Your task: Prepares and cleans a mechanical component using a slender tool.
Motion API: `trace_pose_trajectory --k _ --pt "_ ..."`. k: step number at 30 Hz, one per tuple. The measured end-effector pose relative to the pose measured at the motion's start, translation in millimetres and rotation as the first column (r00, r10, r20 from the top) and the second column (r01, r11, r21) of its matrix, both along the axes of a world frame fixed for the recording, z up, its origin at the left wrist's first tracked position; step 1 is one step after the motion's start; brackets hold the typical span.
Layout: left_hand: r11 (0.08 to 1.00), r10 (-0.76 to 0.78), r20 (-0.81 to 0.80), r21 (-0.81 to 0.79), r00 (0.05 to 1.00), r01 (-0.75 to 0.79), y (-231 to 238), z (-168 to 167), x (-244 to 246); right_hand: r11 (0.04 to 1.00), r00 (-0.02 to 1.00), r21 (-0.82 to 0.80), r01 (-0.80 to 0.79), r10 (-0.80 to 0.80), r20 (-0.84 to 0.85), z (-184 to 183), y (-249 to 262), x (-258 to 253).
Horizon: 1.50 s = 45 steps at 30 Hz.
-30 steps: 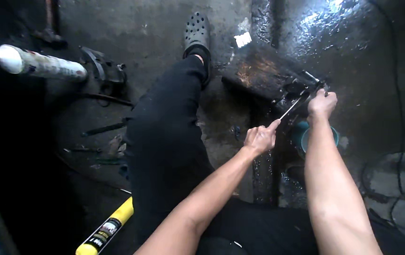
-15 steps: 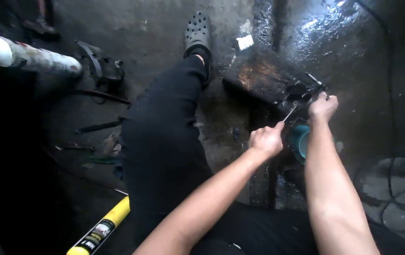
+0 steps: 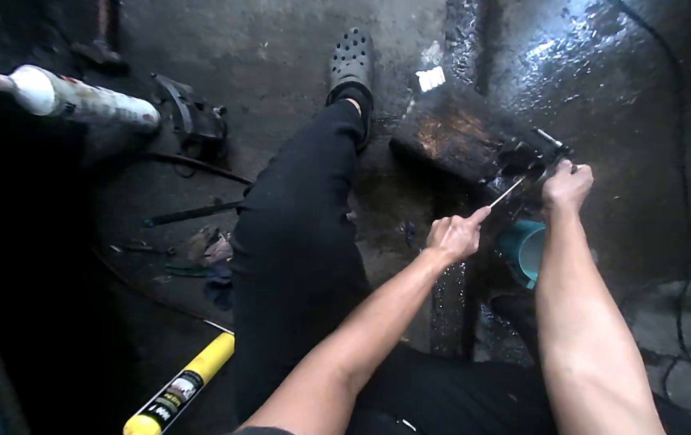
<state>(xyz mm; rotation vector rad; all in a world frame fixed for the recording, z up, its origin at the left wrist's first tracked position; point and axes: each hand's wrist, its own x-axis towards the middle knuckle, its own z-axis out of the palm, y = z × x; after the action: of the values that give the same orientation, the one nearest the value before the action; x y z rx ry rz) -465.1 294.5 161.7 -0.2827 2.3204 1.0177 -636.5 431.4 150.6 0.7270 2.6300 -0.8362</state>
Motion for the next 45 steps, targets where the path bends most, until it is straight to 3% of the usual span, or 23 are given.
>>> trace_pose_trajectory --k 4,6,9,12,15,22,24,27,29,33,36,39,42,45 --pt "0.992 0.071 0.028 0.099 0.997 -0.073 -0.5 2.6 -5.7 1.000 1.000 -0.021 0.020 -0.021 -0.018 -3.9 2.2 -3.2" --pt "0.990 0.069 0.119 0.115 0.990 -0.083 -3.7 33.2 -16.4 1.000 0.999 -0.023 0.007 -0.008 -0.034 -3.6 3.4 -1.4" --pt "0.999 -0.037 0.201 0.004 0.979 0.038 -10.7 79.8 -32.6 0.999 0.998 -0.027 -0.021 0.019 -0.066 -7.1 7.2 2.2" --pt "0.997 -0.071 0.260 -0.002 0.963 0.074 -14.7 101.8 -48.5 0.999 0.995 -0.017 -0.048 0.047 -0.083 -8.6 8.5 4.6" --pt "0.999 -0.024 0.216 0.046 0.976 0.014 -9.9 83.0 -35.0 0.999 0.994 -0.014 -0.029 0.027 -0.107 -9.1 9.3 9.5" --pt "0.959 0.085 0.078 0.262 0.993 -0.103 -11.3 -12.4 -4.1 0.999 0.991 -0.024 -0.022 0.018 -0.135 -8.0 8.4 7.8" --pt "0.911 0.143 0.111 0.374 0.984 -0.174 -12.6 -15.7 -4.7 0.999 0.992 -0.019 -0.036 0.033 -0.120 -6.7 10.7 8.5" --pt "0.784 0.237 0.316 0.497 0.919 -0.373 -16.8 9.8 -12.0 0.998 0.991 -0.035 -0.053 0.049 -0.122 -7.5 12.7 8.6" --pt "0.814 0.206 0.371 0.448 0.905 -0.369 -23.6 32.8 -16.3 0.996 0.987 -0.042 -0.079 0.072 -0.144 -9.9 17.6 10.9" --pt "0.968 0.106 0.250 0.193 0.962 -0.157 -33.2 66.5 -15.3 0.987 0.977 -0.054 -0.150 0.139 -0.160 -6.9 20.9 12.0" --pt "1.000 0.018 0.241 0.011 0.970 -0.021 -32.0 81.3 -11.9 0.980 0.972 -0.040 -0.195 0.187 -0.143 -5.1 24.2 12.9" --pt "1.000 -0.009 0.220 -0.026 0.975 0.015 -31.4 96.2 -17.5 0.978 0.968 -0.040 -0.206 0.198 -0.155 -8.5 24.6 12.8" --pt "0.999 0.003 0.160 -0.046 0.987 0.004 -21.5 95.3 -25.4 0.981 0.969 -0.053 -0.187 0.175 -0.177 -13.7 23.9 12.9" --pt "0.997 0.070 0.081 -0.031 0.994 -0.067 -12.1 68.6 -15.0 0.982 0.970 -0.058 -0.179 0.166 -0.175 -13.3 22.8 10.8"
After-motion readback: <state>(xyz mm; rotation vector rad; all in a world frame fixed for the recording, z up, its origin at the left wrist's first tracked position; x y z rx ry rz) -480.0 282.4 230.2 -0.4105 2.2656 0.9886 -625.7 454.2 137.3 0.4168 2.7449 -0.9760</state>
